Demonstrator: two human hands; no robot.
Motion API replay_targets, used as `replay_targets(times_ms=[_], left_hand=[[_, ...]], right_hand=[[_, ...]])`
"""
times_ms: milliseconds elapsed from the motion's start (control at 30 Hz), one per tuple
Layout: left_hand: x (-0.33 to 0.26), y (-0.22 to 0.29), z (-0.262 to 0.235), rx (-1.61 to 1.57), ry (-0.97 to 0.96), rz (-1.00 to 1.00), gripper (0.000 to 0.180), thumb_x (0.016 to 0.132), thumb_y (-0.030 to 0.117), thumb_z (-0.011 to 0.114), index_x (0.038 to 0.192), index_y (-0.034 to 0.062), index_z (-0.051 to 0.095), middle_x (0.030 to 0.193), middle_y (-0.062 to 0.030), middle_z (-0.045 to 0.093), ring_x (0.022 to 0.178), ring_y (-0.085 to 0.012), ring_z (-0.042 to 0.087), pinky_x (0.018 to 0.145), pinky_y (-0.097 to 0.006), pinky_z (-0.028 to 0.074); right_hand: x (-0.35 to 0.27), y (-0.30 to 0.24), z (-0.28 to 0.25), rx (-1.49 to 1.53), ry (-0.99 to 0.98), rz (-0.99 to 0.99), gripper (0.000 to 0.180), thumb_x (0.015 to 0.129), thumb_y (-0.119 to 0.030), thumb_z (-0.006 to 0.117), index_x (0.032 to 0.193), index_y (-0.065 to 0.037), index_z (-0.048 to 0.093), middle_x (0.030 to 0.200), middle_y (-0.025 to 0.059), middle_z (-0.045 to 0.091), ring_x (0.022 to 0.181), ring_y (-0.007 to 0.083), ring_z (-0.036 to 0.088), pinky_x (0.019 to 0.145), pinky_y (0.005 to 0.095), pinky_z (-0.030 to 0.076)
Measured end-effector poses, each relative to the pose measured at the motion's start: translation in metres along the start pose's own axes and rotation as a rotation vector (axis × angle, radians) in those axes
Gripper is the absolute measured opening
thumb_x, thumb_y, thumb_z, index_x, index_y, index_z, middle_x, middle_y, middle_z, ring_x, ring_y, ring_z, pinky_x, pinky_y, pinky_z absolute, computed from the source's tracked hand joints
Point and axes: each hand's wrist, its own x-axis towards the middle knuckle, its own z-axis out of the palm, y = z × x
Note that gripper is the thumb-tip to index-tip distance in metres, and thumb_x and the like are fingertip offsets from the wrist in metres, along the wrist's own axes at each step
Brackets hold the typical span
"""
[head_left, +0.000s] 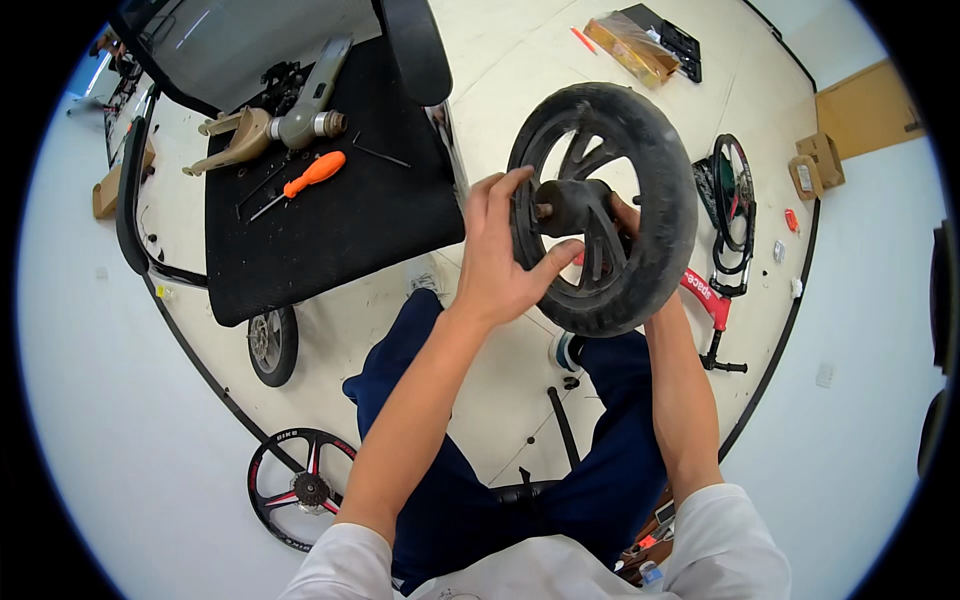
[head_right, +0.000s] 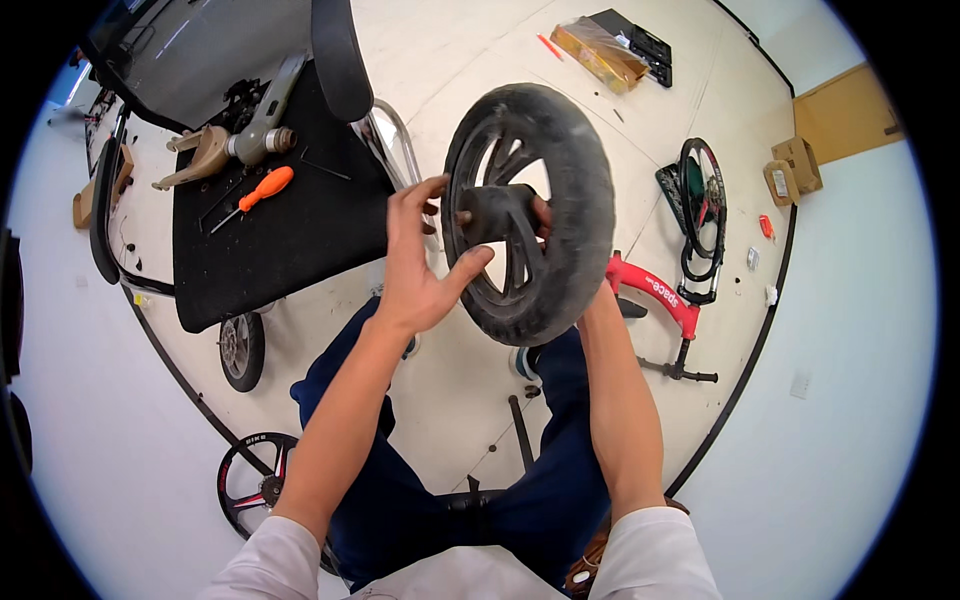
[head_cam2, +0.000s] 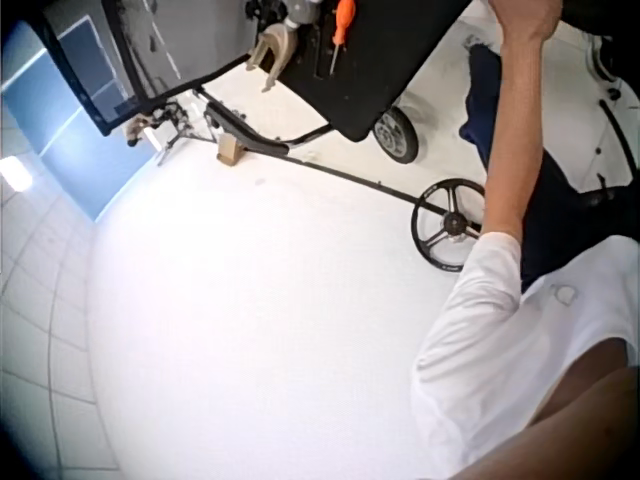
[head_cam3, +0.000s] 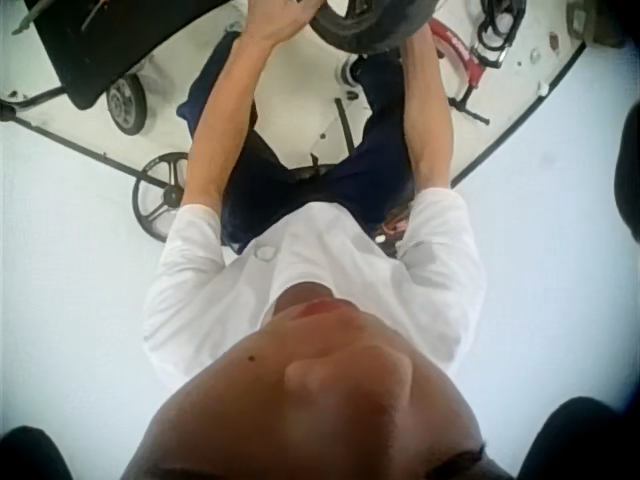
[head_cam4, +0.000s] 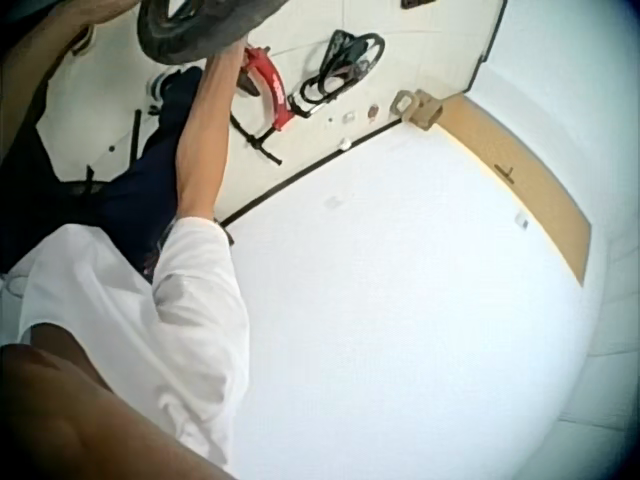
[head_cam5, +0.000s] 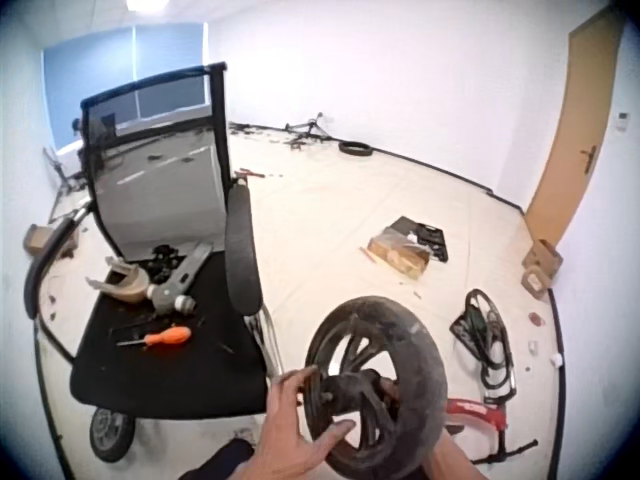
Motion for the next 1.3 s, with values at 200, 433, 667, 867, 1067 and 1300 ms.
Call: replay_targets(times_ms=[200, 433, 667, 867, 1067, 1300], left_hand=[[0.01, -0.028, 0.014, -0.129, -0.226, -0.144, 0.051, 0.098, 0.03, 0.05, 0.133, -0.0057, 0.038, 0.123, -0.025, 0.047, 0.113, -0.0355, 0.051, 0.098, -0.039, 0.04], [0.023, -0.027, 0.027, -0.457, -0.272, -0.366, 0.038, 0.099, 0.024, 0.047, 0.127, -0.0021, 0.047, 0.111, -0.0162, 0.061, 0.098, -0.0196, 0.06, 0.087, -0.032, 0.048], [0.02, -0.051, 0.042, -0.489, -0.263, -0.601, 0.048, 0.096, 0.044, 0.052, 0.123, 0.0041, 0.056, 0.106, -0.0046, 0.062, 0.089, -0.0105, 0.06, 0.071, -0.026, 0.053], [0.016, -0.096, 0.048, -0.238, -0.391, -0.285, 0.048, 0.09, 0.03, 0.061, 0.128, 0.0024, 0.051, 0.11, -0.0064, 0.06, 0.099, -0.0127, 0.06, 0.072, -0.023, 0.054], [0.02, -0.077, 0.051, -0.372, -0.354, -0.455, 0.049, 0.09, 0.021, 0.061, 0.133, 0.004, 0.044, 0.114, -0.0059, 0.057, 0.099, -0.0135, 0.061, 0.075, -0.023, 0.056], [0.033, -0.041, 0.052, -0.554, -0.248, -0.681, 0.039, 0.092, 0.025, 0.059, 0.123, 0.0024, 0.054, 0.102, -0.006, 0.062, 0.089, -0.0118, 0.062, 0.071, -0.025, 0.056]], right_hand=[[0.009, 0.012, 0.001, -0.123, -0.041, -0.075, 0.043, 0.094, -0.025, 0.059, 0.129, -0.002, 0.052, 0.107, 0.0039, 0.061, 0.085, 0.0077, 0.06, 0.065, 0.0202, 0.048], [0.0, -0.021, -0.004, -0.483, -0.137, -0.247, 0.035, 0.086, -0.029, 0.071, 0.099, 0.001, 0.06, 0.069, 0.002, 0.059, 0.064, 0.0059, 0.05, 0.053, 0.0221, 0.034], [0.003, -0.019, -0.021, -0.605, -0.119, -0.262, 0.038, 0.087, -0.034, 0.07, 0.098, 0.001, 0.061, 0.077, 0.0055, 0.062, 0.069, 0.007, 0.054, 0.061, 0.0232, 0.041], [0.001, -0.02, -0.023, -0.568, -0.075, -0.178, 0.052, 0.086, -0.043, 0.068, 0.094, 0.008, 0.064, 0.078, 0.0091, 0.065, 0.073, 0.0124, 0.059, 0.068, 0.0266, 0.045], [-0.001, -0.021, -0.023, -0.589, -0.055, -0.185, 0.051, 0.081, -0.042, 0.074, 0.093, 0.006, 0.065, 0.076, 0.0086, 0.065, 0.072, 0.0126, 0.061, 0.067, 0.0272, 0.046], [0.002, -0.023, -0.025, -0.55, -0.019, -0.326, 0.041, 0.079, -0.034, 0.077, 0.088, 0.004, 0.065, 0.073, 0.0076, 0.065, 0.068, 0.0102, 0.062, 0.063, 0.0231, 0.047]])
